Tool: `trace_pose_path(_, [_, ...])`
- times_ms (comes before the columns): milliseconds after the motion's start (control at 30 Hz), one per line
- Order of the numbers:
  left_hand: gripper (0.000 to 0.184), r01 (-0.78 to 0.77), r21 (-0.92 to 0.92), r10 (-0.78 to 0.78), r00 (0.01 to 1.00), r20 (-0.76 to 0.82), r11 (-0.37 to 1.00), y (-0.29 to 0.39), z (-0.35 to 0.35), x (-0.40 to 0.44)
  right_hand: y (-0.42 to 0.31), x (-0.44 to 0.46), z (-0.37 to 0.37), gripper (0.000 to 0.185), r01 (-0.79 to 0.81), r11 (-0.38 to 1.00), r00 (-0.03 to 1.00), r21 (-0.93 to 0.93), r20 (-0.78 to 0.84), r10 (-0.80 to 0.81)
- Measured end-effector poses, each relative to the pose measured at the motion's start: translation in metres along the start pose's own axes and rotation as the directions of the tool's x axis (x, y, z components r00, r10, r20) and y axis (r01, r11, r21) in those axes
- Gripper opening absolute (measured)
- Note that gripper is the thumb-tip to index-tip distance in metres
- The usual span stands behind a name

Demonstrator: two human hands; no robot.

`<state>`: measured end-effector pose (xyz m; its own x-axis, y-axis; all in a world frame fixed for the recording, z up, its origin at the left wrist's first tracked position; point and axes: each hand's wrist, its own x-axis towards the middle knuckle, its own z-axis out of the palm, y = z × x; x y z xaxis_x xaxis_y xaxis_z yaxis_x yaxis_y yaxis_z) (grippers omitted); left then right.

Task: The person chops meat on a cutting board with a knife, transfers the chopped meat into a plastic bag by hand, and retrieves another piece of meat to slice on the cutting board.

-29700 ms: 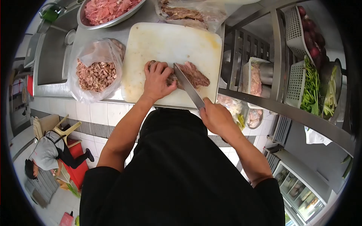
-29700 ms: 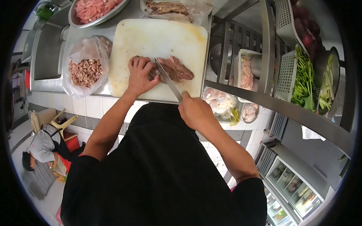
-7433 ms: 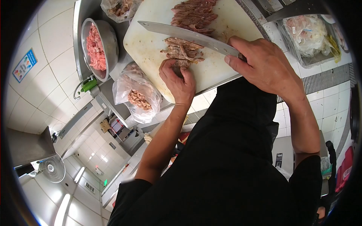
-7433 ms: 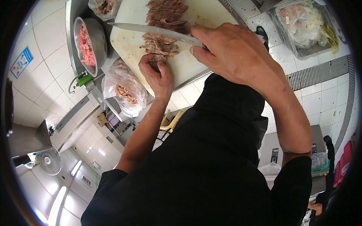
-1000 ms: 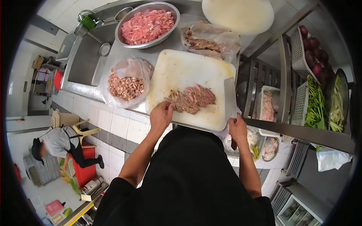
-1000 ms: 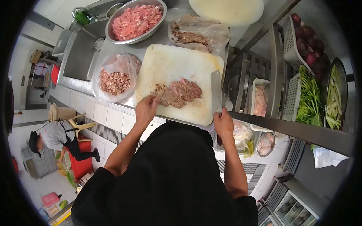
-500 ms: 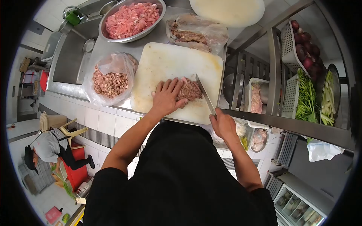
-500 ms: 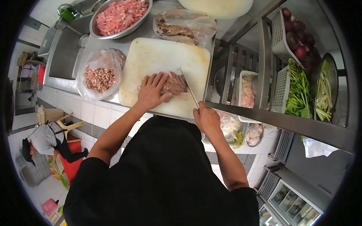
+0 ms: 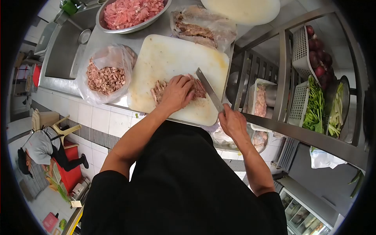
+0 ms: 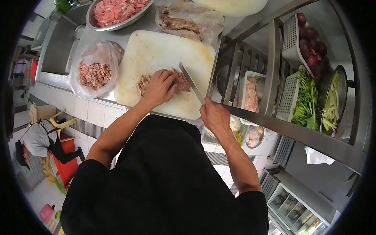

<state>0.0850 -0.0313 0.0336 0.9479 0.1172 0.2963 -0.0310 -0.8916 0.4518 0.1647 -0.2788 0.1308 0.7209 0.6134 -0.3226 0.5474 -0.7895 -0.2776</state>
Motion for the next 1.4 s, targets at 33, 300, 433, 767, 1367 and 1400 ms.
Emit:
trace_pose_path(33, [0.043,-0.007,-0.05,0.007,1.0,0.007,0.999,0.001,0.004,0.003,-0.002,-0.002,-0.003,0.027,-0.005,1.0,1.0,-0.002,0.008,0.005])
trace_pose_path(300, [0.028,0.019,-0.023,-0.017,0.998,0.061,1.0,0.014,0.015,0.019,-0.013,0.001,-0.014,0.023,0.008,0.997,0.99,-0.082,0.139,0.003])
trace_pose_path(433, [0.026,-0.013,-0.002,0.013,1.0,0.029,1.0,0.012,0.02,0.021,-0.014,0.009,-0.015,0.023,0.026,0.995,0.981,-0.099,0.192,-0.006])
trace_pose_path(767, [0.025,0.004,-0.033,-0.004,1.0,-0.002,0.999,0.013,0.021,0.026,-0.031,0.09,0.028,0.023,0.102,0.994,0.995,0.04,-0.005,-0.102])
trace_pose_path(1367, [0.033,0.114,-0.117,-0.119,0.992,-0.041,0.987,0.009,0.017,0.019,-0.001,0.03,0.006,0.023,0.045,0.999,0.983,-0.001,0.177,-0.044])
trace_pose_path(1400, [0.033,0.121,-0.116,-0.126,0.991,-0.037,0.986,0.009,0.019,0.019,-0.004,0.042,0.016,0.024,0.051,0.999,0.987,0.012,0.155,-0.052])
